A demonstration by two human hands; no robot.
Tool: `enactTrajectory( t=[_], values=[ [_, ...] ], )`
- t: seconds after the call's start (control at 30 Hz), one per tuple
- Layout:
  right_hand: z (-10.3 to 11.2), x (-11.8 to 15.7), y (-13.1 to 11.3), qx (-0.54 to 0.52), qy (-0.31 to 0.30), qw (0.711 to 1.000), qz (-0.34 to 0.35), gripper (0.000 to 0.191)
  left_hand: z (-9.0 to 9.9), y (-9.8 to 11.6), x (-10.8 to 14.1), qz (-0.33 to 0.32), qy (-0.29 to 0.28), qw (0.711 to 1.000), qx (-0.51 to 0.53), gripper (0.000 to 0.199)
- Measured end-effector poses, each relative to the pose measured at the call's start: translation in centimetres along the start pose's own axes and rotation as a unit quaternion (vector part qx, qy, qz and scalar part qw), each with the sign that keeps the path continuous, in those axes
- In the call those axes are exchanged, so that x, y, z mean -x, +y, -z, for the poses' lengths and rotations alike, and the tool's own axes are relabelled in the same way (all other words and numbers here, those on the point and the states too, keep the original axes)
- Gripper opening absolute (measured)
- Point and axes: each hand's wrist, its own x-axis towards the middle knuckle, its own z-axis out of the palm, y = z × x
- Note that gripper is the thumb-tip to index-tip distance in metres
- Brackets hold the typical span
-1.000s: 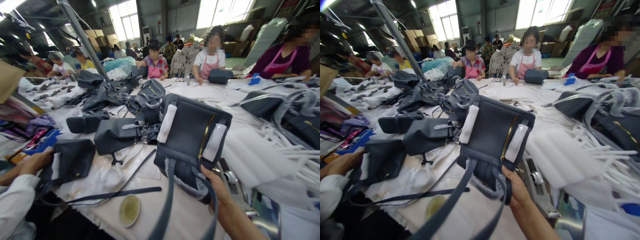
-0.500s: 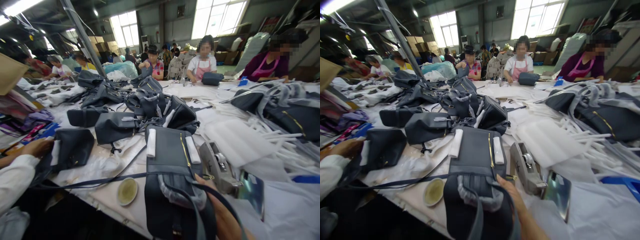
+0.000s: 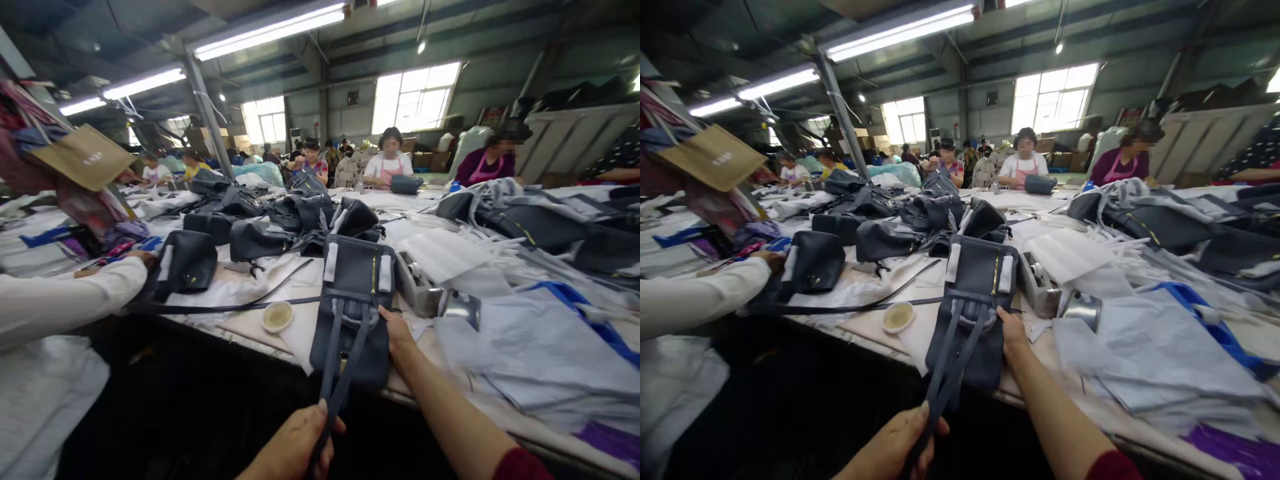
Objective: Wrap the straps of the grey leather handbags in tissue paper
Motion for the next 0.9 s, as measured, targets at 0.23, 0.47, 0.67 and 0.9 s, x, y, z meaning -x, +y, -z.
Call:
enactTrajectory(
  t=[0.23, 0.47, 0.67, 0.9],
  values=[
    [1.9, 8.6, -1.5, 0.158, 0.022, 0.986, 0.044, 0.033, -1.2, -3.8, 0.4, 0.001, 0.041, 0.990, 0.132, 0.057],
    [1.6, 19.7, 2.5, 0.162, -0.190, 0.956, -0.154, 0.042, -4.6, -4.1, -0.7, -0.027, -0.008, 0.990, 0.140, 0.045],
    [-0.5, 20.0, 0.8, 0.083, -0.218, 0.966, -0.114, 0.034, -4.4, -4.1, 1.4, -0.053, -0.111, 0.990, 0.068, 0.042],
    [-1.8, 20.8, -0.7, -0.050, -0.281, 0.942, -0.174, 0.038, -2.5, -5.2, 5.0, -0.095, -0.123, 0.987, -0.033, 0.027]
  ],
)
